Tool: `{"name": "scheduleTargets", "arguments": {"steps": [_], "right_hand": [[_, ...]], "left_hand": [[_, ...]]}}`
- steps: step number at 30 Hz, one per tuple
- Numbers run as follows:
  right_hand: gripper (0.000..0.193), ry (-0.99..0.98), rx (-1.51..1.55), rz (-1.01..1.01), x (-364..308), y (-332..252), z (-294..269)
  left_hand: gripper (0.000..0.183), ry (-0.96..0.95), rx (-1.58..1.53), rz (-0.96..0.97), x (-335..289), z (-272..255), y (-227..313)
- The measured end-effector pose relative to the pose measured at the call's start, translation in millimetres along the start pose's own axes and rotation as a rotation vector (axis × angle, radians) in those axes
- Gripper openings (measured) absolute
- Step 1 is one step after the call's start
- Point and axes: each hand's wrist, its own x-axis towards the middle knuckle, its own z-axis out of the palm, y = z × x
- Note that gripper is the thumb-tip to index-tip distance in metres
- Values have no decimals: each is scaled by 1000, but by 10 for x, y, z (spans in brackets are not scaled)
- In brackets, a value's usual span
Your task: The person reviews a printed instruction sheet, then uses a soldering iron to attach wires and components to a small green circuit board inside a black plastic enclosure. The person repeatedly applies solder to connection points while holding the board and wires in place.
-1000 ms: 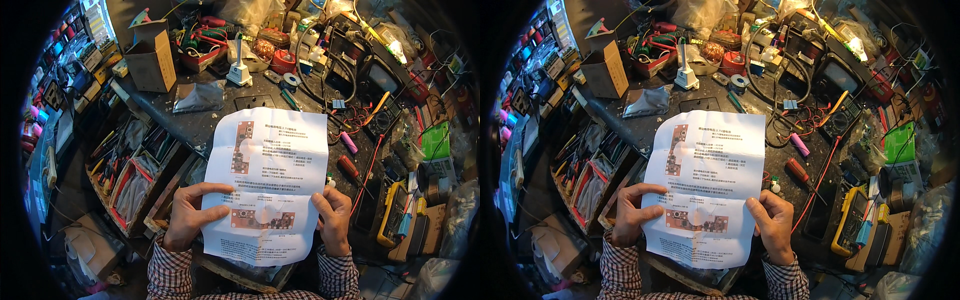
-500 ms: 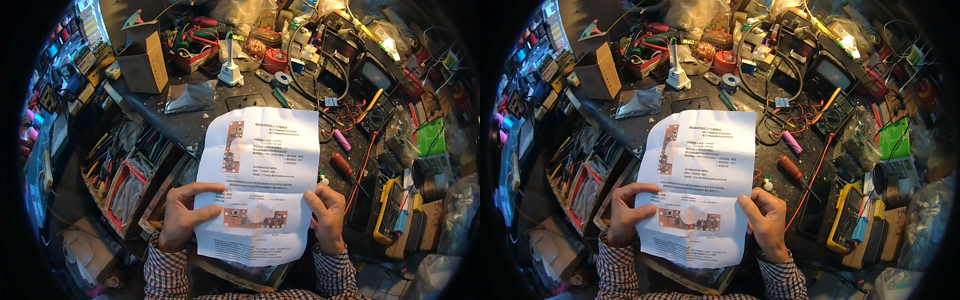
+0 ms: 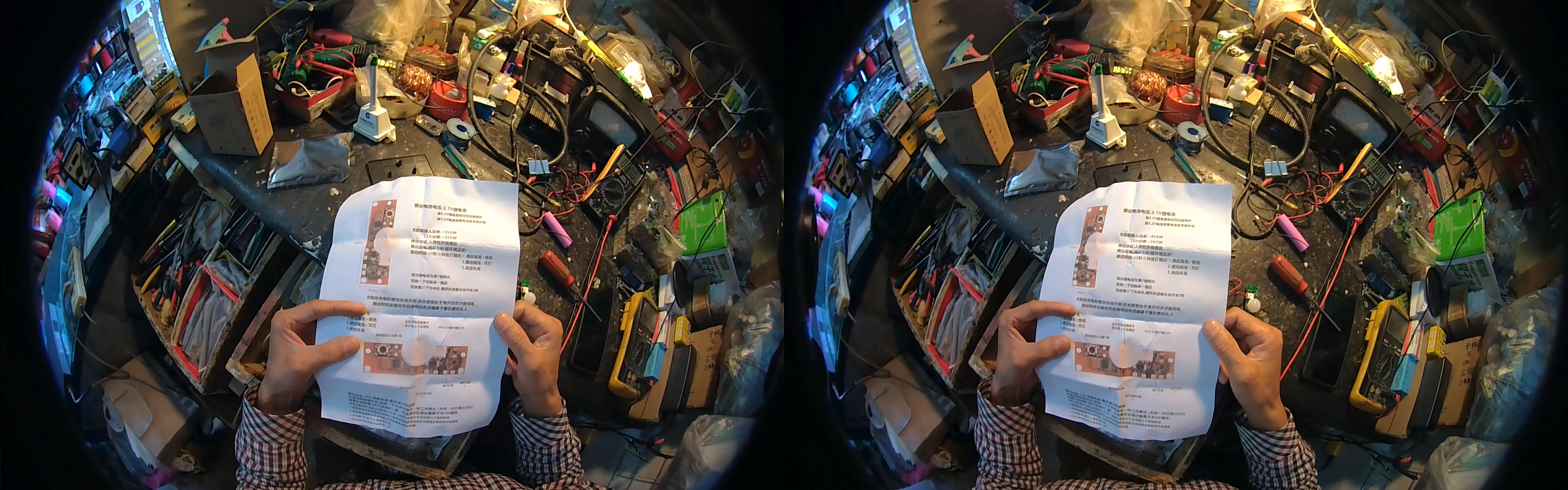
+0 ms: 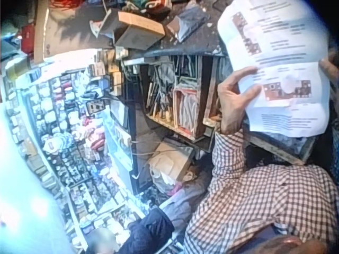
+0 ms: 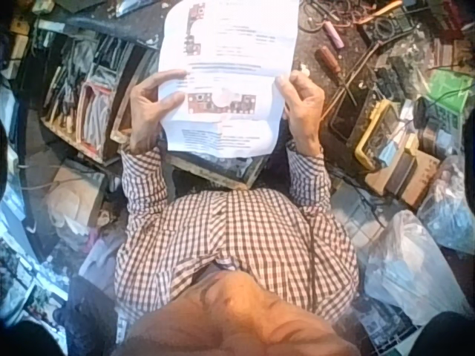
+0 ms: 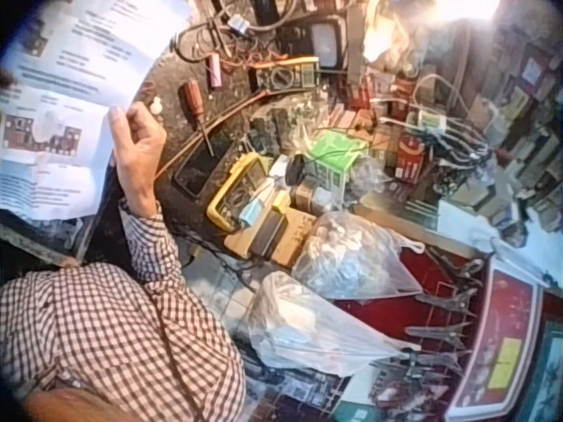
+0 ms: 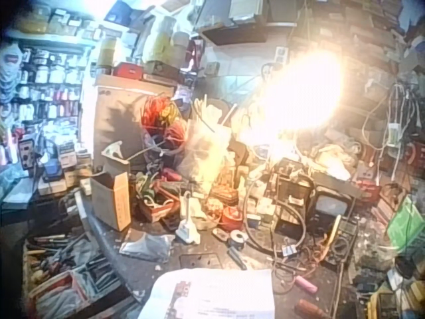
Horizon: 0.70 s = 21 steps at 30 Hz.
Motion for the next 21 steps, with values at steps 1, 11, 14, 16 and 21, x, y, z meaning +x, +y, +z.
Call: {"name": "scheduleTargets", "arguments": {"steps": [1, 11, 14, 16, 21], "right_hand": [[22, 1, -2, 2, -1, -1, -1], [22, -17, 24, -11, 2, 14, -10], [22, -22, 34, -17, 2, 23, -14], [22, -17, 19, -15, 3, 30, -16], [22, -10, 5, -14, 2, 32, -18]], "left_hand": [[44, 13, 21, 1, 3, 1, -9], [45, 35, 21, 9, 9, 14, -24], [45, 40, 18, 5, 7, 26, -11], [45, 41, 16, 2, 6, 32, -5], [45, 45, 13, 3, 4, 39, 3]]}}
